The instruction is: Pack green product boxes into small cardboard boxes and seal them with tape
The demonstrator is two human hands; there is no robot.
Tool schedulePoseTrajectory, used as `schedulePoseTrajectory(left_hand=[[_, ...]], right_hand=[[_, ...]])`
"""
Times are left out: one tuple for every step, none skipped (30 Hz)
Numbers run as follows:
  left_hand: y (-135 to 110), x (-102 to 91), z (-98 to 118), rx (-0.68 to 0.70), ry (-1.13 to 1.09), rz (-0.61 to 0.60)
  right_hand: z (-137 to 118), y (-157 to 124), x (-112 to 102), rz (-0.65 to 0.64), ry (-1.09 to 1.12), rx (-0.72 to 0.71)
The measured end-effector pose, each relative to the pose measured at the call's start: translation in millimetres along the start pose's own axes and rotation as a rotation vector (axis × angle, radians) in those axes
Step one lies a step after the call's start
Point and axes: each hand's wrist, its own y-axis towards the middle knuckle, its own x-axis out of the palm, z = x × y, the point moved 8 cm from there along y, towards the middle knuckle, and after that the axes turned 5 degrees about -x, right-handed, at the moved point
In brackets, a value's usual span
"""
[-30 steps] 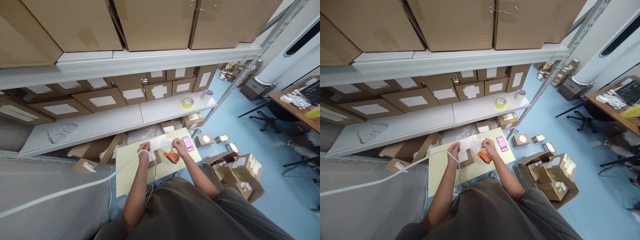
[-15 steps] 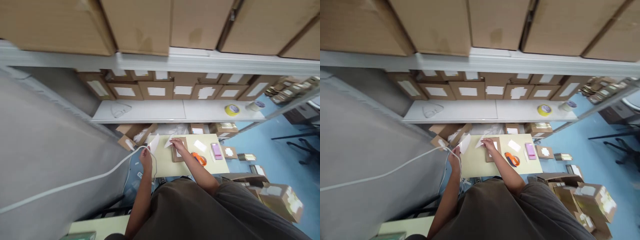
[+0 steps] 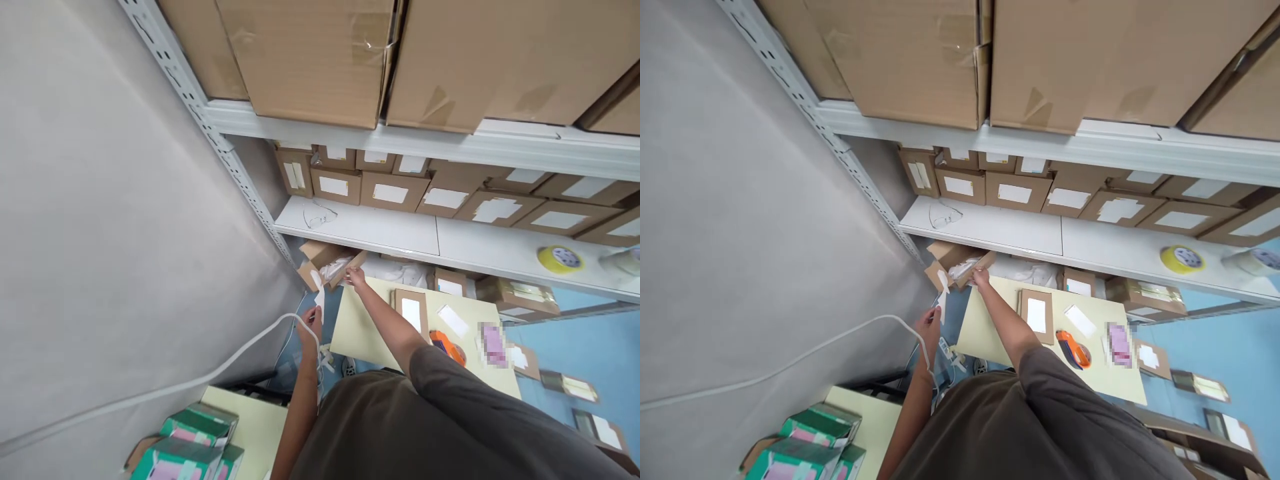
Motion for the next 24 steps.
schedulePoseTrajectory(left_hand=[[-0.5,3.9,0.6,0.017,0.044,0.018],[-1.1,11.2,1.3,0.039,0.09,0.017],[-2.0,22.6,2.0,0.068,0.132,-0.013],[-3.7,37.9,2.4,0.102,0.165,-0.071],[-6.7,55.3,2.4,0.143,0.194,-0.134],[-11.1,73.8,2.3,0.194,0.224,-0.193],[-17.1,92.9,2.1,0.255,0.258,-0.243],[-24.6,112.1,1.7,0.323,0.297,-0.287],[-33.4,130.5,1.2,0.395,0.334,-0.319],[-43.2,148.4,0.5,0.466,0.367,-0.351],[-53.7,165.8,-0.6,0.533,0.393,-0.392],[-64.4,183.0,-2.0,0.593,0.412,-0.447],[-74.9,199.7,-4.1,0.64,0.423,-0.516],[-83.8,215.1,-6.9,0.665,0.424,-0.584],[-89.1,228.4,-10.5,0.653,0.416,-0.626],[-89.7,239.4,-15.4,0.595,0.399,-0.629],[-86.1,247.9,-22.3,0.489,0.371,-0.595],[-80.7,255.0,-31.8,0.351,0.336,-0.542],[-76.4,262.3,-43.2,0.204,0.303,-0.498],[-74.8,270.9,-54.8,0.072,0.278,-0.479],[-75.6,280.7,-65.1,-0.029,0.266,-0.485],[-78.0,290.7,-73.0,-0.096,0.268,-0.503],[-81.0,299.4,-78.7,-0.132,0.282,-0.518],[-84.1,306.0,-82.8,-0.15,0.305,-0.516]], right_hand=[[7.4,-11.4,-10.8,0.002,-0.003,-0.005],[16.2,-24.7,-23.1,-0.004,-0.004,-0.006],[25.7,-39.6,-35.5,-0.024,-0.006,-0.008],[34.6,-56.1,-42.2,-0.123,-0.011,-0.02],[43.6,-73.3,-49.7,-0.209,-0.003,-0.025],[51.7,-89.3,-60.5,-0.245,0.021,-0.027],[57.8,-102.9,-73.5,-0.238,0.056,-0.035],[61.9,-113.4,-88.5,-0.196,0.094,-0.048],[64.1,-120.8,-105.3,-0.128,0.13,-0.068],[64.6,-125.8,-123.5,-0.043,0.161,-0.095],[64.2,-128.9,-142.9,0.048,0.187,-0.123],[63.8,-130.9,-162.7,0.136,0.21,-0.145],[63.7,-132.1,-182.3,0.213,0.233,-0.157],[64.5,-132.9,-201.0,0.275,0.254,-0.161],[66.1,-133.6,-218.2,0.315,0.27,-0.156],[68.4,-134.2,-233.4,0.334,0.28,-0.147],[71.2,-134.9,-246.6,0.335,0.283,-0.138],[74.5,-135.9,-258.5,0.329,0.282,-0.132],[78.7,-137.1,-269.0,0.321,0.282,-0.126],[84.1,-138.3,-278.2,0.31,0.286,-0.115],[90.6,-139.2,-286.3,0.3,0.295,-0.099],[98.1,-139.6,-293.8,0.292,0.306,-0.077],[106.0,-139.3,-301.0,0.289,0.314,-0.055],[113.8,-138.3,-308.4,0.292,0.308,-0.034]])
